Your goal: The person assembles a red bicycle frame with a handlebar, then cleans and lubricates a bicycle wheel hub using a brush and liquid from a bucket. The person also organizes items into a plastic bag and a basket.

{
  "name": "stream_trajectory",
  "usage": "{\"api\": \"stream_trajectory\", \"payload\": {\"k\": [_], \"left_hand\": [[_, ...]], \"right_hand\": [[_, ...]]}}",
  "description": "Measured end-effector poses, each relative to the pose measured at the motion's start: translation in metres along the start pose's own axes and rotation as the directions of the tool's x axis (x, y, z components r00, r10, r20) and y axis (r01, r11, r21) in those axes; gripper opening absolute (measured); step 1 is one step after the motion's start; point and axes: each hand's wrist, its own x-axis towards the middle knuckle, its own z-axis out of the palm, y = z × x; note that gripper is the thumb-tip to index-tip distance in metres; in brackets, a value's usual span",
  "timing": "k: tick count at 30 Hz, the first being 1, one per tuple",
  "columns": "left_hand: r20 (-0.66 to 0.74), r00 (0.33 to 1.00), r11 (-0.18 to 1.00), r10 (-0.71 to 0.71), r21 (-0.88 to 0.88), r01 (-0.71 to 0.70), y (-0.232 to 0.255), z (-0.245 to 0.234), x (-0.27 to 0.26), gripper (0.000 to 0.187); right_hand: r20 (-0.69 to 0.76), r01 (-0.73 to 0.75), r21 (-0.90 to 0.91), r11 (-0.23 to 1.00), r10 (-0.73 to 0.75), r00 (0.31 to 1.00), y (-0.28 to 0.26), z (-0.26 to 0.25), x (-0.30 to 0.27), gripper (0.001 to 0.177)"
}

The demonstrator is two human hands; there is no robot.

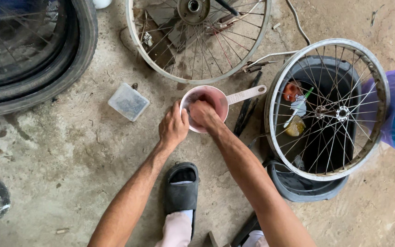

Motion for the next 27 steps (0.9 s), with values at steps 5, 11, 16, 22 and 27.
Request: {"api": "stream_trajectory", "payload": {"k": [5,11,16,22,27], "left_hand": [[-0.026,1.000,1.000,0.016,-0.022,-0.017,0.003,-0.003,-0.002,0.042],[-0.073,0.997,1.000,0.022,-0.005,-0.023,0.005,-0.002,-0.002,0.042],[-0.040,0.999,1.000,0.000,0.016,0.000,0.004,-0.003,-0.001,0.043],[0.201,0.972,0.991,-0.123,-0.026,0.130,0.001,-0.014,0.009,0.052],[0.151,0.989,0.994,0.003,0.106,-0.019,0.004,-0.037,0.014,0.070]], "right_hand": [[-0.139,-0.041,0.083,0.996,0.052,0.989,-0.003,-0.012,-0.003,0.021],[-0.078,0.120,-0.030,0.992,-0.122,0.989,0.022,0.017,0.008,0.018],[-0.050,0.000,0.032,0.999,0.001,0.999,0.001,-0.018,-0.011,0.018],[-0.425,0.274,0.107,0.956,-0.205,0.882,-0.019,-0.052,-0.047,0.039],[-0.442,0.190,0.251,0.949,-0.062,0.895,-0.014,-0.061,-0.061,0.064]]}}
